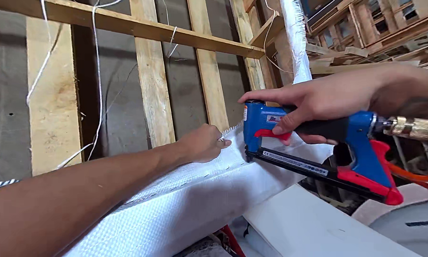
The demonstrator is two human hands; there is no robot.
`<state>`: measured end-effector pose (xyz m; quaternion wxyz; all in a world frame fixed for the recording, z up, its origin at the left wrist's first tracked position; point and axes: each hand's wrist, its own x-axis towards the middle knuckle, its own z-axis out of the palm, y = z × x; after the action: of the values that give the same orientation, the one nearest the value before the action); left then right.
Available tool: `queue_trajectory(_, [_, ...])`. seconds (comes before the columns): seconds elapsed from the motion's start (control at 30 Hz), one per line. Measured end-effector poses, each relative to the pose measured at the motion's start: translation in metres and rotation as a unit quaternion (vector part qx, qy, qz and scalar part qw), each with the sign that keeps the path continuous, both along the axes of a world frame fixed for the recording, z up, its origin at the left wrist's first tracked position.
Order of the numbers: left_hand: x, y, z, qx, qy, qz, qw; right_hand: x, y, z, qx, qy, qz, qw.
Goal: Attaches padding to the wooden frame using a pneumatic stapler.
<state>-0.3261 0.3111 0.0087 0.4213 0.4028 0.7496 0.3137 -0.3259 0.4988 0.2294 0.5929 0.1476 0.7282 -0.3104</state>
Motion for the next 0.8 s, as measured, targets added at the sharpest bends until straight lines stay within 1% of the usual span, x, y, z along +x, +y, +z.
queue_trajectory(0.13, [0.003, -0.001, 0.001, -0.007, -0.007, -0.001, 1.000, -0.013, -0.012, -0.011, -0.003, -0.029, 0.010, 1.000])
queue_trajectory(0.33, [0.003, 0.000, -0.002, -0.025, -0.015, -0.007, 1.000, -0.020, -0.009, -0.021, -0.048, -0.052, -0.008, 0.997])
queue_trajectory(0.4, [0.002, -0.001, -0.003, -0.018, -0.012, -0.008, 1.000, -0.019, -0.007, -0.009, -0.036, -0.021, -0.013, 0.999])
queue_trajectory(0.5, [0.001, 0.001, -0.006, -0.003, -0.019, 0.000, 1.000, 0.000, -0.004, 0.029, 0.054, 0.091, -0.058, 0.993])
queue_trajectory(0.53, [-0.004, 0.003, -0.008, -0.006, -0.034, -0.002, 0.999, 0.003, 0.003, 0.040, 0.072, 0.113, -0.057, 0.989])
queue_trajectory(0.57, [-0.010, 0.007, -0.010, -0.009, -0.065, -0.006, 0.998, 0.004, 0.017, 0.048, 0.070, 0.122, -0.051, 0.989])
queue_trajectory(0.63, [-0.019, 0.022, -0.010, -0.012, -0.141, -0.013, 0.990, 0.004, 0.044, 0.053, 0.038, 0.101, -0.027, 0.994])
queue_trajectory(0.7, [-0.019, 0.048, 0.004, -0.014, -0.217, -0.019, 0.976, 0.010, 0.056, 0.049, 0.030, 0.073, -0.029, 0.996])
queue_trajectory(0.73, [-0.016, 0.064, 0.011, -0.009, -0.232, -0.029, 0.972, 0.014, 0.058, 0.045, 0.033, 0.059, -0.033, 0.997])
queue_trajectory(0.8, [-0.005, 0.095, 0.020, 0.009, -0.207, -0.034, 0.978, 0.021, 0.058, 0.038, 0.043, 0.039, -0.049, 0.997])
